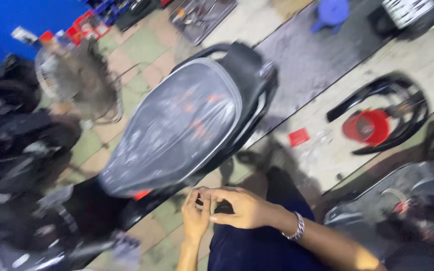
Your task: Installing a side mirror on a scooter and using tools to adjust components
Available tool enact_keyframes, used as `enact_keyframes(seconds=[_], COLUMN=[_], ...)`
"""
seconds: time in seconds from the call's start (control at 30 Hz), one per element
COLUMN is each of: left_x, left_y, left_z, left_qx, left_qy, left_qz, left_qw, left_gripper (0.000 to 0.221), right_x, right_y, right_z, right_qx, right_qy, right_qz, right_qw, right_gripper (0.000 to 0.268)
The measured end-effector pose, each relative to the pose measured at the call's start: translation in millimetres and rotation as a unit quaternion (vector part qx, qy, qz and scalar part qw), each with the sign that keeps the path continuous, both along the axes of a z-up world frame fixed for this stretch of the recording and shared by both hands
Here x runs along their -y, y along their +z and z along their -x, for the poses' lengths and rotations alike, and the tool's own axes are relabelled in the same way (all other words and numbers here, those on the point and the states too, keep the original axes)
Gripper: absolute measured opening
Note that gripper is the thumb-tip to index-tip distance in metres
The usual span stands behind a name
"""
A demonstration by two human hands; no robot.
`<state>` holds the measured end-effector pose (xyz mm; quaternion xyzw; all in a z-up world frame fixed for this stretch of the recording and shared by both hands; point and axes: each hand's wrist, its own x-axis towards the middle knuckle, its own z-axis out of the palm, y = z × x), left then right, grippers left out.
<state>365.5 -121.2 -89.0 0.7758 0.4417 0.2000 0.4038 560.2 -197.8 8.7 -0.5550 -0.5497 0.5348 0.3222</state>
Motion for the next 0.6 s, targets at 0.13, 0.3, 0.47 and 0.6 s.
enact_keyframes(seconds=[0.13,0.3,0.47,0.6], left_x=[9,30,4,-44], left_y=[-8,-13,-10,-48], left_z=[-154,-312,-424,-499], left_qx=[0.033,0.111,-0.023,-0.015], left_qy=[-0.078,-0.176,-0.259,-0.240], left_qz=[-0.003,0.012,0.039,0.043], left_qw=[0.996,0.978,0.965,0.970], left_gripper=[0.019,0.024,0.019,0.023], right_x=[48,79,56,3], right_y=[-12,-17,-53,-66], right_z=[-125,-254,-351,-437], right_qx=[0.098,0.089,0.031,-0.002], right_qy=[-0.113,-0.173,-0.284,-0.229], right_qz=[0.041,0.132,0.071,0.045], right_qw=[0.988,0.972,0.956,0.972], right_gripper=[0.058,0.062,0.046,0.039])
